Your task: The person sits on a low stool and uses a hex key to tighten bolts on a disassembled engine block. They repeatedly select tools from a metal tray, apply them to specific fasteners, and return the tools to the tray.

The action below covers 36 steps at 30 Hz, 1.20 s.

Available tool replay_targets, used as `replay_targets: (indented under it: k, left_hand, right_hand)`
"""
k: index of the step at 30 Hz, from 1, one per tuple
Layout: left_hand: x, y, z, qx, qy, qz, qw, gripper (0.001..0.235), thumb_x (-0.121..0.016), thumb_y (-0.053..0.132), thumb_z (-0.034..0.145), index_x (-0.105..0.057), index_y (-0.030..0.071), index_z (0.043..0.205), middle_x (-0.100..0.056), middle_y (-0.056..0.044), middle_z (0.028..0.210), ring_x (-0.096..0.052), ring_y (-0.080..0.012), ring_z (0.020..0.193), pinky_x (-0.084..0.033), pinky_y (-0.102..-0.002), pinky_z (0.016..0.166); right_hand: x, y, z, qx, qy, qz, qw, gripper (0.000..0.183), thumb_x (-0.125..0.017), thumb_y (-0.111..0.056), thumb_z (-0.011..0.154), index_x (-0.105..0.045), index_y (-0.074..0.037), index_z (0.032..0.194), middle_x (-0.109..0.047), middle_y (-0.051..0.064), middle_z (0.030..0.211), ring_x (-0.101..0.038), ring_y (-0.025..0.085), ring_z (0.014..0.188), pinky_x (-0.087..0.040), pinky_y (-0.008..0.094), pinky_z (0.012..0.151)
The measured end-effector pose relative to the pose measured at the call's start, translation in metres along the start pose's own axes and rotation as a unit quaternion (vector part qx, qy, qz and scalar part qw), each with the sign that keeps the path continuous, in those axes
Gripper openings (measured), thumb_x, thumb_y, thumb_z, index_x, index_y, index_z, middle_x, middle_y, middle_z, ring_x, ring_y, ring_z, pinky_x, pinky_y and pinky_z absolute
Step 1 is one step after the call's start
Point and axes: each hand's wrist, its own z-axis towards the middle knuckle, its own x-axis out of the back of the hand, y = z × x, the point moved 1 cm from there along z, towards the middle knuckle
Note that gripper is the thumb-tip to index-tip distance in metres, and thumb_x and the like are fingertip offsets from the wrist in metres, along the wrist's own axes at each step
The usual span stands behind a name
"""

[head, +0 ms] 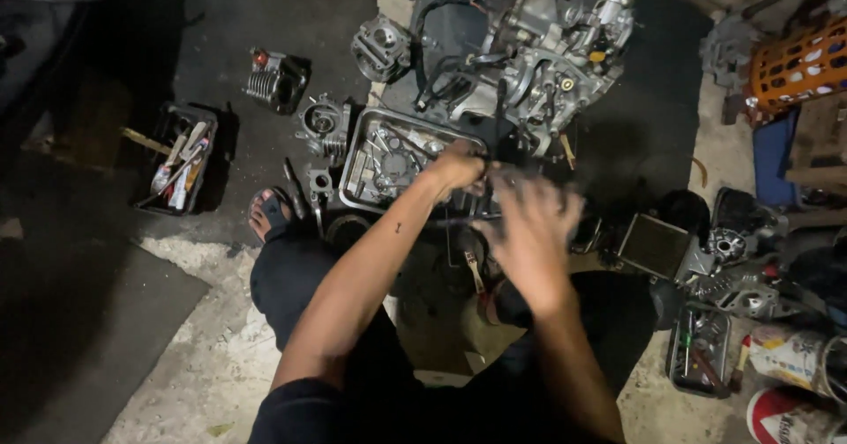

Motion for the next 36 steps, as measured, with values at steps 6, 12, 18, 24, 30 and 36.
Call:
replay_targets:
  k: [6, 12, 18, 24, 30, 36]
  left_hand:
    - [0.002, -0.028, 0.003, -0.034, -0.005, -0.127, 0.991, 0.051, -0.077, 0.015, 0.087, -0.062, -0.005, 0.131, -0.068, -0.027, 0.094, -0.074, -0.0355, 0.073, -0.069, -0.047, 0.062]
    - [0.002, -0.015, -0.026, -0.095, -0.032, -0.161, 0.982, 0.055, -0.065, 0.012, 0.096, -0.05, -0.004, 0.147, -0.067, -0.023, 0.107, -0.072, -0.0304, 0.09, -0.065, -0.048, 0.078]
    - [-0.002, -0.007, -0.05, -0.115, -0.046, -0.253, 0.959, 0.085, -0.078, 0.016, 0.09, -0.028, 0.004, 0.158, -0.061, -0.008, 0.103, -0.061, -0.0114, 0.066, -0.058, -0.021, 0.053]
    - [0.026, 0.002, -0.064, -0.037, -0.036, -0.195, 0.979, 0.066, -0.074, 0.034, 0.093, -0.05, 0.009, 0.15, -0.06, -0.004, 0.089, -0.07, -0.012, 0.072, -0.067, -0.031, 0.064]
    - [0.083, 0.052, -0.106, -0.052, 0.116, -0.119, 0.985, 0.063, -0.054, 0.059, 0.096, -0.062, 0.015, 0.14, -0.071, -0.011, 0.12, -0.07, -0.0304, 0.104, -0.051, -0.044, 0.095]
    - [0.008, 0.082, -0.133, -0.188, 0.205, 0.591, 0.757, 0.043, -0.076, 0.039, 0.08, -0.077, 0.02, 0.118, -0.074, -0.01, 0.103, -0.072, -0.0396, 0.096, -0.057, -0.055, 0.09]
  right_hand:
    - [-0.049, 0.092, -0.005, -0.199, 0.375, 0.417, 0.804, 0.023, -0.061, -0.019, 0.108, -0.058, -0.008, 0.128, -0.057, 0.017, 0.12, -0.057, 0.03, 0.107, -0.046, 0.046, 0.096]
    - [-0.102, 0.067, 0.045, -0.397, -0.239, 0.4, 0.79, 0.099, -0.03, -0.097, 0.083, -0.057, -0.027, 0.147, -0.067, 0.001, 0.137, -0.054, 0.028, 0.137, -0.035, 0.051, 0.115]
    - [-0.129, 0.059, 0.065, -0.293, -0.065, 0.769, 0.564, 0.038, -0.071, -0.033, 0.099, -0.068, -0.005, 0.123, -0.055, -0.003, 0.095, -0.052, 0.008, 0.076, -0.049, 0.027, 0.066]
    - [-0.177, 0.075, 0.083, -0.296, -0.116, 0.773, 0.549, 0.046, -0.084, -0.03, 0.09, -0.069, -0.001, 0.122, -0.06, 0.004, 0.088, -0.064, 0.02, 0.072, -0.056, 0.042, 0.053]
    - [-0.157, 0.078, 0.087, -0.296, -0.137, 0.76, 0.563, 0.034, -0.085, -0.025, 0.087, -0.066, -0.001, 0.1, -0.059, 0.002, 0.076, -0.07, 0.018, 0.066, -0.059, 0.028, 0.062]
    - [-0.182, 0.083, 0.097, -0.307, -0.162, 0.733, 0.586, 0.036, -0.086, -0.029, 0.086, -0.072, 0.0, 0.101, -0.066, 0.008, 0.079, -0.073, 0.021, 0.072, -0.063, 0.038, 0.067]
